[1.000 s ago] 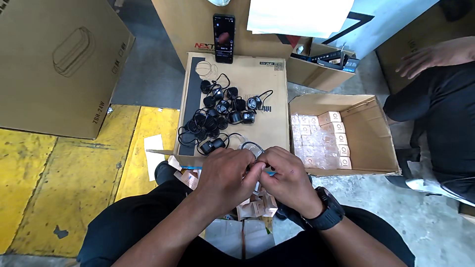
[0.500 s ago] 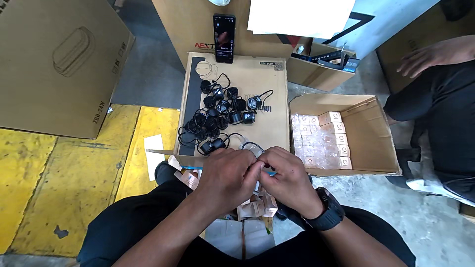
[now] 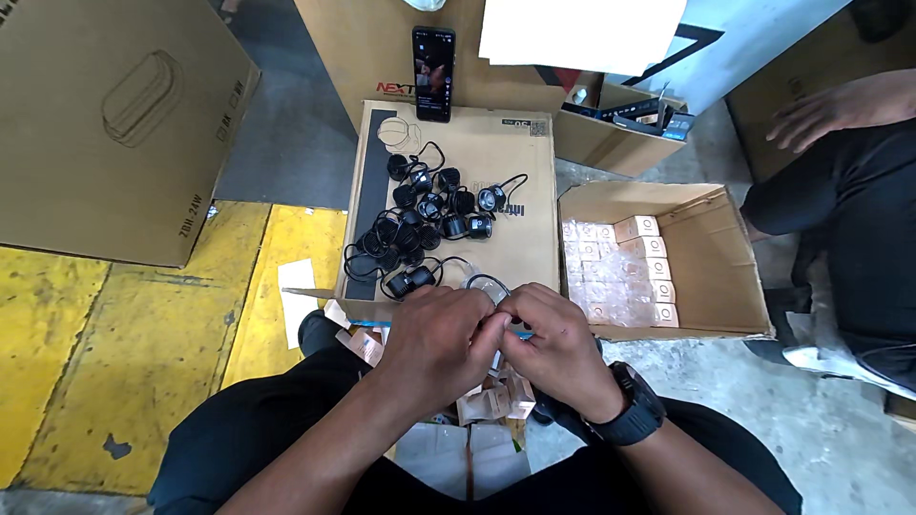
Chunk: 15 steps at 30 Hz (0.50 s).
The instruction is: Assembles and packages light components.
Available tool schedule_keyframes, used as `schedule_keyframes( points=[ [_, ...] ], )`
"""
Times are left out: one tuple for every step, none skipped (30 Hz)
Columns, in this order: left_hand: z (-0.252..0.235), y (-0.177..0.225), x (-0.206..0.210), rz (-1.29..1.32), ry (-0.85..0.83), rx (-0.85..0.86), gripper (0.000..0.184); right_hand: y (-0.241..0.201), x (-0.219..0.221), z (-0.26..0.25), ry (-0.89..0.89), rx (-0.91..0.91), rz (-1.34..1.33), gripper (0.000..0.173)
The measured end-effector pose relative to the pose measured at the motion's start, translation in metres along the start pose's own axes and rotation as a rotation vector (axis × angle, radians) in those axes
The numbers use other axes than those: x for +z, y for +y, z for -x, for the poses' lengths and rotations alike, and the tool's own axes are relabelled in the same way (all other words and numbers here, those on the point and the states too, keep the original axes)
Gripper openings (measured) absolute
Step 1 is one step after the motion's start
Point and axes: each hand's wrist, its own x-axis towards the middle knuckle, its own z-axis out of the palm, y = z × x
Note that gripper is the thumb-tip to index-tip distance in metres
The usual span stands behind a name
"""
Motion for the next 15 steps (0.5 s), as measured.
schedule_keyframes(
  points=[
    [0.0000,0.0001,0.0000,0.000,-0.001,0.001,0.029,-0.0002,-0.0002,0.0001,-0.002,0.003,-0.001,0.014],
    [0.0001,0.0002,0.0000,-0.002,-0.002,0.001,0.029,-0.0004,-0.0003,0.0001,-0.003,0.005,-0.003,0.014],
    [0.0001,0.0001,0.0002,0.001,0.001,0.003,0.029,-0.0003,-0.0003,0.0002,-0.004,0.002,-0.003,0.014],
    [0.0002,0.0000,0.0003,0.003,0.003,0.005,0.029,-0.0001,-0.0003,0.0002,-0.004,-0.001,-0.002,0.014],
    [0.0003,0.0000,0.0003,0.003,0.003,0.004,0.029,-0.0001,-0.0004,0.0003,-0.003,-0.003,0.001,0.014],
    [0.0003,-0.0001,0.0003,0.002,0.001,0.004,0.029,-0.0001,-0.0005,0.0002,-0.001,-0.004,0.003,0.014],
    [0.0003,-0.0001,0.0004,0.002,0.000,0.003,0.029,-0.0001,-0.0006,0.0002,-0.001,-0.004,0.003,0.014],
    [0.0002,-0.0001,0.0004,0.002,0.000,0.003,0.029,-0.0001,-0.0005,0.0002,-0.001,-0.003,0.002,0.014],
    [0.0002,-0.0002,0.0006,0.003,0.001,0.004,0.029,-0.0001,-0.0005,0.0001,-0.001,-0.003,0.000,0.014],
    [0.0002,-0.0002,0.0007,0.003,0.004,0.006,0.029,-0.0001,-0.0004,0.0001,-0.001,-0.002,-0.002,0.014],
    [0.0003,-0.0002,0.0006,0.004,0.005,0.006,0.029,-0.0002,-0.0003,0.0002,-0.001,-0.003,-0.003,0.014],
    [0.0003,-0.0001,0.0006,0.004,0.004,0.005,0.029,-0.0002,-0.0003,0.0002,-0.001,-0.004,-0.001,0.014],
    [0.0003,-0.0001,0.0006,0.003,0.004,0.004,0.029,-0.0003,-0.0003,0.0001,0.000,-0.005,0.001,0.014],
    [0.0003,-0.0003,0.0007,0.005,0.004,0.005,0.029,-0.0001,-0.0003,0.0002,0.000,-0.006,0.004,0.014],
    [0.0003,-0.0004,0.0008,0.005,0.005,0.006,0.029,0.0000,-0.0003,0.0003,-0.001,-0.006,0.006,0.014]
  ],
)
